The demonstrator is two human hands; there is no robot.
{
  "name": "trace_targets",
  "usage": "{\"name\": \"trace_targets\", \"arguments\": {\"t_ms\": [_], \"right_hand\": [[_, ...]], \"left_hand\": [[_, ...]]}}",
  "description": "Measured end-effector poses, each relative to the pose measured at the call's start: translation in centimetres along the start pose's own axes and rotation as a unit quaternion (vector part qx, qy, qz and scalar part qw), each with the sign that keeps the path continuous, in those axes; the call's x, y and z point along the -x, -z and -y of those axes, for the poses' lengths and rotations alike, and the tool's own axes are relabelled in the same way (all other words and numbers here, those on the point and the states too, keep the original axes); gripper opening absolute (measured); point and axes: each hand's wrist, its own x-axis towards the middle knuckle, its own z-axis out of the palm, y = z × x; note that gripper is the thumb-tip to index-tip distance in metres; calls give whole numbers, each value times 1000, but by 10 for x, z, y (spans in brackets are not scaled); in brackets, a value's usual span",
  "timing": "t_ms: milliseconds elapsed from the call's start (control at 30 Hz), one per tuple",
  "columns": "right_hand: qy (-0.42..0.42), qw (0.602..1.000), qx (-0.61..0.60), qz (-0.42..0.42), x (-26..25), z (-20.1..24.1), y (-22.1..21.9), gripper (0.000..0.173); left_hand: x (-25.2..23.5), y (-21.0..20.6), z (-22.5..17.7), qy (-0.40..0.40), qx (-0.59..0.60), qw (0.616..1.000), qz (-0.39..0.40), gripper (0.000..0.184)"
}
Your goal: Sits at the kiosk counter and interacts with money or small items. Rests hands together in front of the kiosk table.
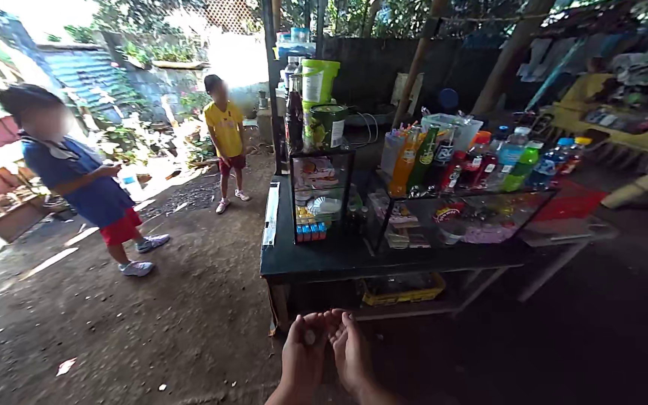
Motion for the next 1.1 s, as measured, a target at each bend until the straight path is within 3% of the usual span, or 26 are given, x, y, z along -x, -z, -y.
{"name": "trace_targets", "arguments": {"t_ms": [33, 100, 167, 200, 267, 333, 433, 533, 633, 700, 800, 900, 967, 1000, 1033, 1100], "right_hand": [[-93, 995, -36, -24, -1, 3, 0, 39], [-214, 972, -78, -54, 0, 3, -1, 44], [-258, 958, -116, -40, 5, 4, 1, 47], [-267, 953, -132, -49, 4, 5, 3, 45], [-260, 952, -152, -53, 0, 9, 7, 38], [-222, 964, -135, -49, -2, 16, 7, 37], [-56, 996, -32, 59, 3, 16, 10, 48], [154, 966, 83, 191, 2, 5, 21, 48], [238, 954, 92, 156, -3, 1, 27, 41], [171, 980, 66, 82, -4, 3, 29, 38], [-89, 995, -28, -45, -4, 10, 22, 40], [-246, 962, -91, -71, 0, 4, 19, 45], [-270, 952, -131, -60, 1, 3, 24, 44], [-267, 951, -145, -59, 0, 5, 27, 42], [-251, 956, -143, -47, 0, 6, 29, 41], [-178, 979, -95, -14, 3, 11, 30, 44]], "left_hand": [[0, 0, 3, -59, -85, 992, 66, 52], [-10, 11, 8, -205, -281, 913, 215, 48], [-19, 14, 9, -319, -403, 817, 260, 57], [-21, 14, 9, -342, -418, 805, 246, 59], [-24, 17, 6, -320, -404, 835, 194, 58], [-25, 24, 6, -223, -357, 897, 133, 57], [-16, 17, 16, -27, -185, 982, -11, 53], [-10, 17, 24, 133, -27, 990, -28, 60], [-2, 12, 24, 175, 48, 982, -55, 54], [0, 6, 20, 145, 37, 987, -65, 52], [5, -6, 17, 29, -87, 995, 33, 57], [-4, 7, 24, -165, -283, 917, 227, 56], [-11, 10, 24, -259, -335, 875, 236, 61], [-12, 11, 22, -275, -345, 873, 208, 63], [-11, 13, 21, -262, -350, 883, 173, 64], [-6, 15, 21, -160, -321, 929, 95, 61]]}}
